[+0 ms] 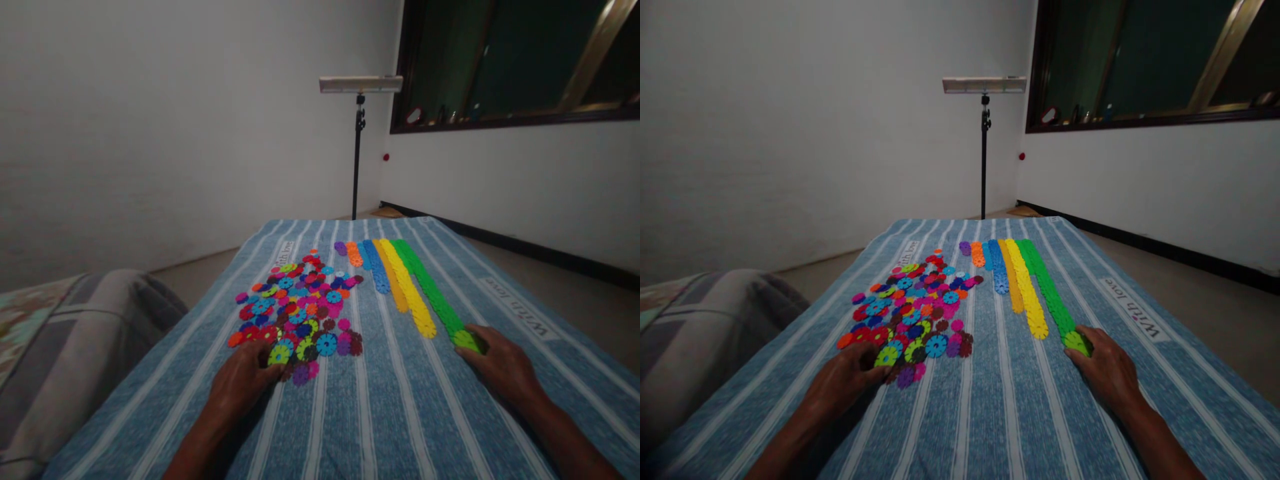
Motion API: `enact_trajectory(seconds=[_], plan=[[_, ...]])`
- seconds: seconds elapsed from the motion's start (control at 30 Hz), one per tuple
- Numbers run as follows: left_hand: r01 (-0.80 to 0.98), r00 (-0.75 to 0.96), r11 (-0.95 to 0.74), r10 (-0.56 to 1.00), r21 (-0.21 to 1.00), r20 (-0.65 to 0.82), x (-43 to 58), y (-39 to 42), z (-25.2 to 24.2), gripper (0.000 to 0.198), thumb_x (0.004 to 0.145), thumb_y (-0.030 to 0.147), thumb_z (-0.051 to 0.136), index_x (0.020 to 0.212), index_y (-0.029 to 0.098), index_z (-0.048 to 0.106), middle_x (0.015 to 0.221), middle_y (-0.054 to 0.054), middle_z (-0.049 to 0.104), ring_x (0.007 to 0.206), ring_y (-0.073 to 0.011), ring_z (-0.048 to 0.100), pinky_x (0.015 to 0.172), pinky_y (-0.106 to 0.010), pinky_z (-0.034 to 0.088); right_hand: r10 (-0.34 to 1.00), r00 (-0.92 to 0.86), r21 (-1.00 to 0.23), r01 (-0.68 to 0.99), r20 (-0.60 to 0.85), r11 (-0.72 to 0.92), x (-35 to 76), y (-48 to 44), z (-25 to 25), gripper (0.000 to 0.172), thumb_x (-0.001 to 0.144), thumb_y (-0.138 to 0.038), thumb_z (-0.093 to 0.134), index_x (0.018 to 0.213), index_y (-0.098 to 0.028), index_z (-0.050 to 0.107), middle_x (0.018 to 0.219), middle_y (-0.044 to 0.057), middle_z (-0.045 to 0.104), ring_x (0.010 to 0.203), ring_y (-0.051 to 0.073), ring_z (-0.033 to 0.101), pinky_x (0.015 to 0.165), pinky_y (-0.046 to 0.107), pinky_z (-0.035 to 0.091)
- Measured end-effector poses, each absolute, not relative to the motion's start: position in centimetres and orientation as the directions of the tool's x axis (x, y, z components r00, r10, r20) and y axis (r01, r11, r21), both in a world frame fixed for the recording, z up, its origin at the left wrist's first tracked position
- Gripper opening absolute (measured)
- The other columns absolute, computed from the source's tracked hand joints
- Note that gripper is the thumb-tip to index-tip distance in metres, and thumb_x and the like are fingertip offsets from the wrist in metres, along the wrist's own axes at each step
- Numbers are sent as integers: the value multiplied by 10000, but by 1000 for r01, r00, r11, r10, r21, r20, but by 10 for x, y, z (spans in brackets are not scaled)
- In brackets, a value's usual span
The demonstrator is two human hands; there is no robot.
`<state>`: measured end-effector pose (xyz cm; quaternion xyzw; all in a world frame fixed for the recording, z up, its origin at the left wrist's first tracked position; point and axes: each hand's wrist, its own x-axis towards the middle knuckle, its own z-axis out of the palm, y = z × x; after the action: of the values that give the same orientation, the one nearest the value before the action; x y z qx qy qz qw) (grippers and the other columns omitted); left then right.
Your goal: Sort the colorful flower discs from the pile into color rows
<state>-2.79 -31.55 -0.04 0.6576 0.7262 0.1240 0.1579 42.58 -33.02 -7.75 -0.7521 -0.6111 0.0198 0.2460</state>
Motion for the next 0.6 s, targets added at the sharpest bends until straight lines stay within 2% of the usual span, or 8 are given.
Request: enact_trajectory(seconds=[0.23, 0.6], plan=[[914, -115, 134, 991, 384, -71, -26, -316, 3, 228, 655, 408, 604, 653, 208, 494, 653, -13, 563, 625, -196, 552, 565, -289, 329, 928, 250, -396, 909, 275, -127, 428, -330, -80, 507, 799, -521, 527, 1170, -199, 655, 1168, 85, 684, 1003, 274, 654, 850, 397, 505], [901, -81, 104, 994, 421, -73, -28, -315, -2, 193, 660, 386, 600, 669, 195, 571, 646, 3, 579, 627, -177, 537, 572, -275, 313, 924, 258, -376, 916, 284, -140, 426, -332, -80, 532, 815, -527, 500, 1182, -177, 660, 1179, 94, 688, 1009, 271, 655, 856, 382, 500]])
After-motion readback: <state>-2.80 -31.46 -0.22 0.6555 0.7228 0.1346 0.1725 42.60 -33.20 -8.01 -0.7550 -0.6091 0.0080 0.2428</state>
